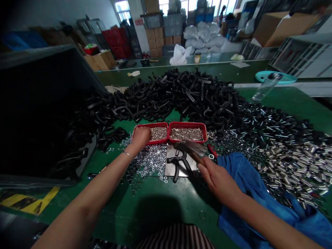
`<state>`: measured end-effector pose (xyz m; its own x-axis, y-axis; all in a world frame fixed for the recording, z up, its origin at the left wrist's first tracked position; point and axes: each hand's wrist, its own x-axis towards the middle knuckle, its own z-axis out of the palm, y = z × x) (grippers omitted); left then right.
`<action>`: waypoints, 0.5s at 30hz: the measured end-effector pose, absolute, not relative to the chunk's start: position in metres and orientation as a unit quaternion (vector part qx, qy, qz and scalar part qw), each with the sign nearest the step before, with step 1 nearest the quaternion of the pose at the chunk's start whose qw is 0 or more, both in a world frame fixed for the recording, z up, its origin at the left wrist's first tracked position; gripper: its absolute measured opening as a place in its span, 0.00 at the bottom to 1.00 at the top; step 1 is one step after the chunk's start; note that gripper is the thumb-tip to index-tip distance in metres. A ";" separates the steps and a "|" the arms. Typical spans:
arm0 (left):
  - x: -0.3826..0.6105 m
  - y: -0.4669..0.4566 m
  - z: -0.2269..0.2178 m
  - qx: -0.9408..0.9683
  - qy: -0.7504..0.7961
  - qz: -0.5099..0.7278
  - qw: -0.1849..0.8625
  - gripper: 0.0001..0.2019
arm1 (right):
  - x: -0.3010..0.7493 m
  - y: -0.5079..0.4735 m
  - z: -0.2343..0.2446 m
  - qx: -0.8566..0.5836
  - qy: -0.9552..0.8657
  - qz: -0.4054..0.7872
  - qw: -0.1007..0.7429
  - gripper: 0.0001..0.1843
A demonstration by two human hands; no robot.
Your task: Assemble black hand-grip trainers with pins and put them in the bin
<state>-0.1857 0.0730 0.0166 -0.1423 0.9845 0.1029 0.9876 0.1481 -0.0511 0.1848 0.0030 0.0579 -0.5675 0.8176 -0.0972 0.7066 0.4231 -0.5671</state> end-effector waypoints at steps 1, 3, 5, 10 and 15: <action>-0.184 0.070 0.014 -0.652 -0.756 -0.020 0.063 0.15 | 0.181 0.007 0.054 -0.451 -0.843 0.284 0.068 0.21; -0.183 0.065 0.010 -0.652 -0.752 -0.045 0.084 0.15 | 0.176 0.014 0.048 -0.432 -0.845 0.314 0.010 0.21; -0.185 0.061 0.006 -0.654 -0.744 -0.092 0.106 0.13 | 0.175 0.017 0.046 -0.417 -0.840 0.346 0.011 0.22; -0.189 0.058 0.001 -0.630 -0.735 -0.238 0.077 0.08 | 0.178 0.020 0.039 -0.455 -0.828 0.324 0.057 0.22; -0.158 0.029 0.008 -0.649 -0.674 -0.352 0.035 0.06 | 0.194 0.018 0.014 -0.478 -0.701 0.525 0.067 0.27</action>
